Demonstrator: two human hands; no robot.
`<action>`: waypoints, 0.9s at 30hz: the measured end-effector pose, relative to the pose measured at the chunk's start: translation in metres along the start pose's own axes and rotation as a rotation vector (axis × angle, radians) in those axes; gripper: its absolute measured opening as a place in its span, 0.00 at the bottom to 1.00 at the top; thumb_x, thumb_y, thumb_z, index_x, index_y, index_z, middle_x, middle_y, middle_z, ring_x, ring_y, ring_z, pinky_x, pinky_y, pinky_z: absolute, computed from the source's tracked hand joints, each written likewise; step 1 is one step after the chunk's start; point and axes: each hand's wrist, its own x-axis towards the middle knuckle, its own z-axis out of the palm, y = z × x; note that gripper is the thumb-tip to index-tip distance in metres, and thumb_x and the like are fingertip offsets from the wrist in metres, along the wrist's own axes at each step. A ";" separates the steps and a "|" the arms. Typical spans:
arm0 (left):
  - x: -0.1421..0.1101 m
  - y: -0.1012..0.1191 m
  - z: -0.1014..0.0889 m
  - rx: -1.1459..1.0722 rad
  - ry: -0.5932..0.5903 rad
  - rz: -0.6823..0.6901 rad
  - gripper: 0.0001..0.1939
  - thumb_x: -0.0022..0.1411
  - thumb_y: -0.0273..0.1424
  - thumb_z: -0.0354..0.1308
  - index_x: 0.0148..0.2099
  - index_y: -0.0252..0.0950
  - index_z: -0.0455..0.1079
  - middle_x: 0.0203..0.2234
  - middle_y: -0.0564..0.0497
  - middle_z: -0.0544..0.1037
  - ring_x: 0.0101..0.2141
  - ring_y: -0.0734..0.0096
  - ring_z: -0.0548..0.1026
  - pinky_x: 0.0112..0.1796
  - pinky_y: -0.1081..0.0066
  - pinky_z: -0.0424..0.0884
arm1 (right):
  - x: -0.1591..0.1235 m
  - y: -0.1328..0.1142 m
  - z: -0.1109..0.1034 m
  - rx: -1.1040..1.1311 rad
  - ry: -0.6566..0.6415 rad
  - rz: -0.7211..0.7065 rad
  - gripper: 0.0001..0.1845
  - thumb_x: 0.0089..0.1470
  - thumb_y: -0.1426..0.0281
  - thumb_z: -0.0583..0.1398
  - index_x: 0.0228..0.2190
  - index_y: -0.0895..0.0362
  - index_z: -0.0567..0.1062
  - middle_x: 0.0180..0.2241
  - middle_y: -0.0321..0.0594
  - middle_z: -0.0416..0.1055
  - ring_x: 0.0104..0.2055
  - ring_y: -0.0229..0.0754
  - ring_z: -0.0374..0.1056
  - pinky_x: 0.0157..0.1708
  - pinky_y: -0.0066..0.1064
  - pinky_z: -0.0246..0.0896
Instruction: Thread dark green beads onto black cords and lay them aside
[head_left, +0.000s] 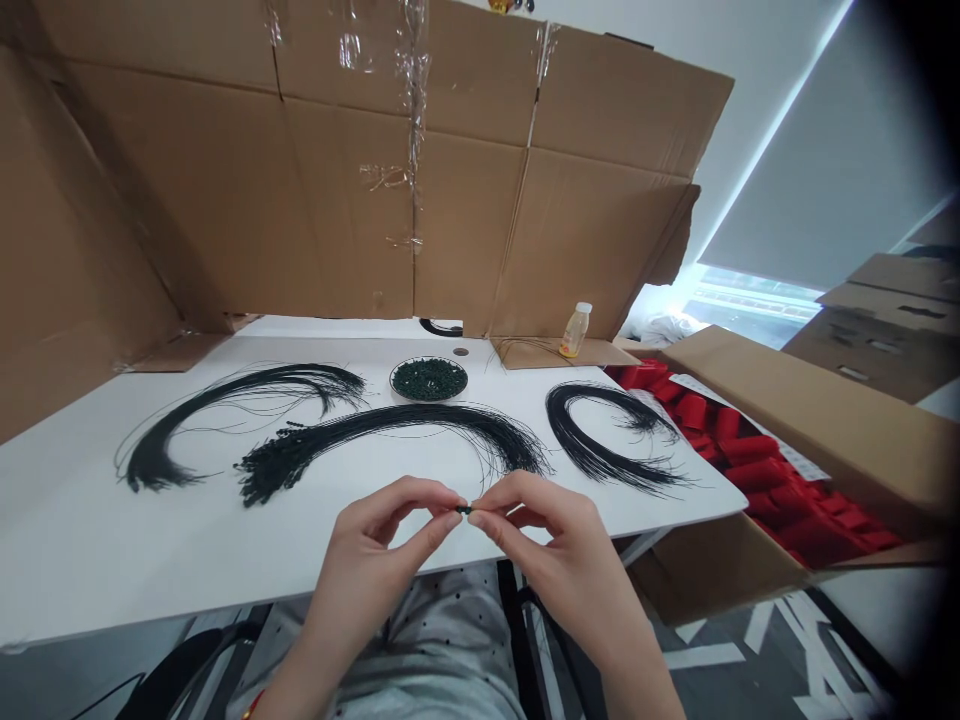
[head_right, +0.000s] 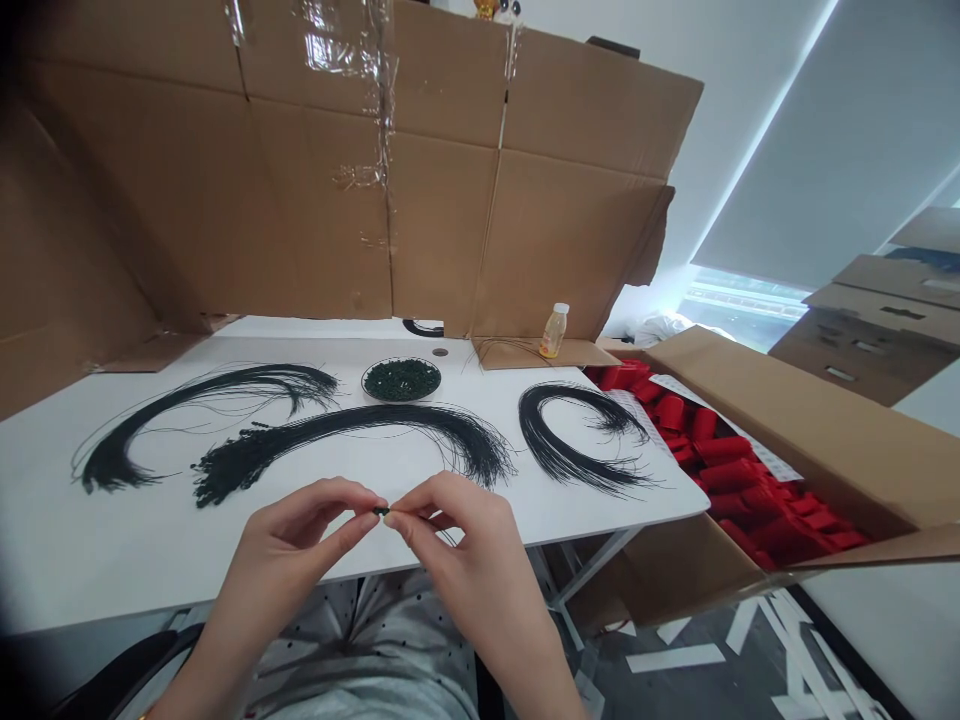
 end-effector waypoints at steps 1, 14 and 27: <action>0.000 -0.001 -0.001 0.022 -0.010 0.018 0.05 0.56 0.26 0.69 0.32 0.43 0.82 0.29 0.55 0.83 0.34 0.71 0.79 0.40 0.76 0.76 | 0.000 0.001 0.000 -0.006 0.014 0.000 0.07 0.60 0.70 0.65 0.29 0.55 0.79 0.31 0.34 0.79 0.34 0.37 0.73 0.35 0.25 0.68; 0.008 -0.017 -0.010 0.104 -0.132 0.126 0.05 0.60 0.28 0.67 0.33 0.43 0.81 0.29 0.55 0.83 0.33 0.71 0.79 0.37 0.77 0.75 | 0.001 0.003 0.001 -0.022 0.040 0.009 0.06 0.59 0.70 0.66 0.29 0.55 0.80 0.29 0.34 0.78 0.31 0.36 0.71 0.34 0.25 0.67; 0.005 -0.017 -0.008 0.293 -0.025 0.162 0.09 0.57 0.39 0.69 0.30 0.42 0.77 0.29 0.53 0.82 0.33 0.63 0.79 0.37 0.73 0.75 | 0.006 -0.002 0.003 -0.063 0.026 0.017 0.04 0.56 0.73 0.67 0.34 0.55 0.84 0.28 0.35 0.75 0.30 0.37 0.69 0.33 0.25 0.63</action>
